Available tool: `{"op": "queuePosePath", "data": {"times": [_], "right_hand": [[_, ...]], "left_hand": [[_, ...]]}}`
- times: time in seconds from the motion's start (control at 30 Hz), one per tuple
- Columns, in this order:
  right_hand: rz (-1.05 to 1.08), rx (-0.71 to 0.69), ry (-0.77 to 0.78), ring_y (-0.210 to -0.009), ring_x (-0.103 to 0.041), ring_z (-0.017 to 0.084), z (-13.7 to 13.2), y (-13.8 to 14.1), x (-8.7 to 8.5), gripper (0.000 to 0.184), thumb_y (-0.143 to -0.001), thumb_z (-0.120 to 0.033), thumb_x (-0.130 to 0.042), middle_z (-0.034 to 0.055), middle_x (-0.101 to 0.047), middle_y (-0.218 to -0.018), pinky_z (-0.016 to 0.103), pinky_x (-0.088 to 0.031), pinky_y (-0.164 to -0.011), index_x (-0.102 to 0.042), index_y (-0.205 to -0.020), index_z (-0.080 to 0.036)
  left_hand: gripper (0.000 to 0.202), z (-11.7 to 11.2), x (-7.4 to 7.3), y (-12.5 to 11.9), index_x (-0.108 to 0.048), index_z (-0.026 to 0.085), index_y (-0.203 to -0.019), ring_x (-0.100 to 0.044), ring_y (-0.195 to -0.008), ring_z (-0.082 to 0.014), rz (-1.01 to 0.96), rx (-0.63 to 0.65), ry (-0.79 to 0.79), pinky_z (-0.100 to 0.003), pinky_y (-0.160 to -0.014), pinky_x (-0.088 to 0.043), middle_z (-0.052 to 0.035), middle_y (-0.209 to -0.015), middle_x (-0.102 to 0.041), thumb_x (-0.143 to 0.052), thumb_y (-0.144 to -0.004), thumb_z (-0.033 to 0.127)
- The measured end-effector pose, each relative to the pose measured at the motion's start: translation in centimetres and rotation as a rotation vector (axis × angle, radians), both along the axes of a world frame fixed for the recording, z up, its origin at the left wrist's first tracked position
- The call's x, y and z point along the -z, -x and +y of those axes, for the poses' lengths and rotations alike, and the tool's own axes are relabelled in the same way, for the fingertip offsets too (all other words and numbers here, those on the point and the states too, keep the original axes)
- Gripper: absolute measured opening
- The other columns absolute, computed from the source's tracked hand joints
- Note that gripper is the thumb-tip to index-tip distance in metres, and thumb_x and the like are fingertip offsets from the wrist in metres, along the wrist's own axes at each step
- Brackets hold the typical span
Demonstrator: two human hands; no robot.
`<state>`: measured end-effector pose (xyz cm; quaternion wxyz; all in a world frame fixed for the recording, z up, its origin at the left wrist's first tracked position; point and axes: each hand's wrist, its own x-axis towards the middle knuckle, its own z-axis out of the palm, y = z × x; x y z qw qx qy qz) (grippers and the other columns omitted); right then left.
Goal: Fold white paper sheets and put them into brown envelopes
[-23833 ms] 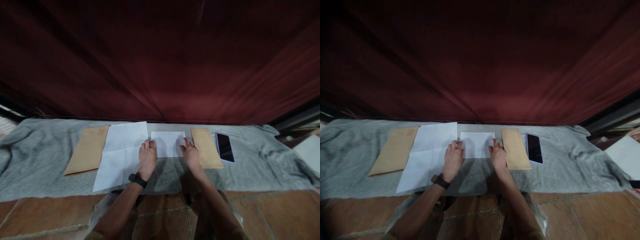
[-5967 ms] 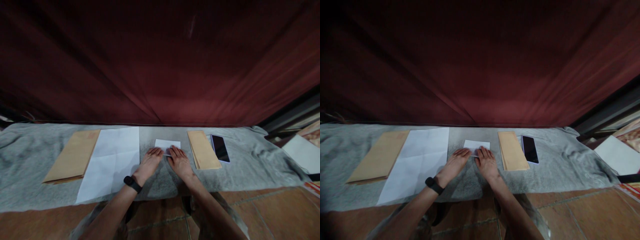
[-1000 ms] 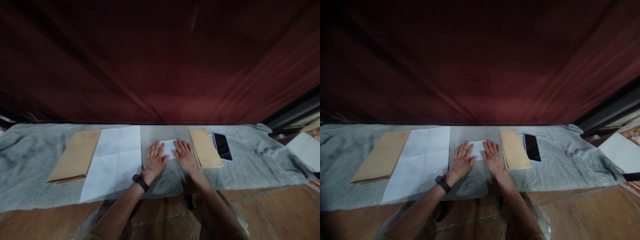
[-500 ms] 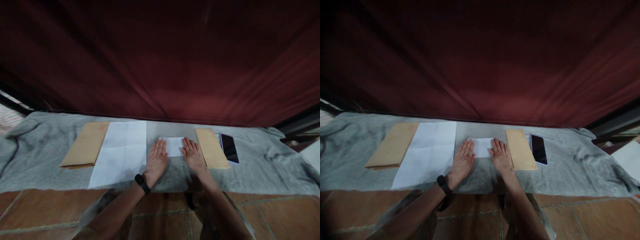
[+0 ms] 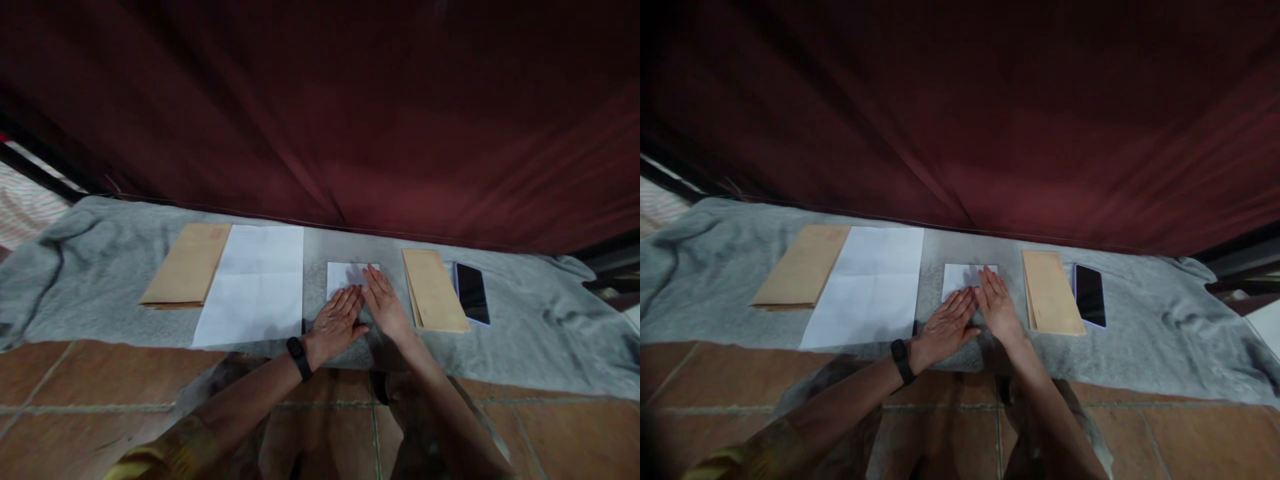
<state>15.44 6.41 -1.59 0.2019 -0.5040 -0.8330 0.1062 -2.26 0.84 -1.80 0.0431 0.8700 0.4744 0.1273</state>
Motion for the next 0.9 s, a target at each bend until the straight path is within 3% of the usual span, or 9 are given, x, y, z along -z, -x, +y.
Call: {"op": "queuePosePath", "data": {"times": [0.07, 0.17, 0.47, 0.9], "right_hand": [[0.034, -0.103, 0.078, -0.152, -0.028, 0.018, -0.5, 0.9, -0.1, 0.055, -0.107, -0.042, -0.022, 0.0071, -0.032, -0.164, 0.042, -0.028, -0.124, -0.035, -0.157, -0.020], [-0.008, -0.144, 0.136, -0.154, -0.024, 0.018, -1.1, 1.5, 0.2, 0.059, -0.107, -0.047, -0.021, 0.0073, -0.030, -0.165, 0.043, -0.022, -0.126, -0.034, -0.157, -0.019], [-0.157, -0.043, 0.063, -0.154, -0.021, 0.021, -1.2, -0.1, 1.4, 0.062, -0.107, -0.048, -0.021, 0.0089, -0.025, -0.167, 0.047, -0.021, -0.125, -0.022, -0.161, -0.019], [-0.183, 0.099, -0.086, -0.153, -0.025, 0.028, -2.3, -1.3, 2.1, 0.066, -0.106, -0.047, -0.029, 0.0162, -0.028, -0.164, 0.050, -0.025, -0.123, -0.022, -0.160, -0.011]], "left_hand": [[0.069, -0.1, 0.0, -0.2, -0.037, 0.006, -0.152, -0.028, -0.152, -0.0261, 0.005, -0.010, 0.011, -0.044, -0.126, -0.018, -0.0191, -0.159, -0.038, -0.041, -0.100, 0.052], [0.066, -0.4, -0.1, -0.5, -0.040, 0.004, -0.149, -0.029, -0.152, -0.0273, 0.013, -0.038, 0.013, -0.045, -0.126, -0.018, -0.0207, -0.157, -0.042, -0.044, -0.100, 0.048], [0.075, -0.8, -0.1, 0.3, -0.035, 0.005, -0.153, -0.020, -0.155, -0.0275, 0.024, -0.025, 0.016, -0.047, -0.126, -0.016, -0.0207, -0.164, -0.026, -0.038, -0.100, 0.058], [0.083, -1.3, -0.5, 1.4, -0.033, 0.005, -0.153, -0.019, -0.154, -0.0300, -0.010, -0.059, 0.018, -0.048, -0.125, -0.020, -0.0213, -0.164, -0.026, -0.042, -0.096, 0.065]]}}
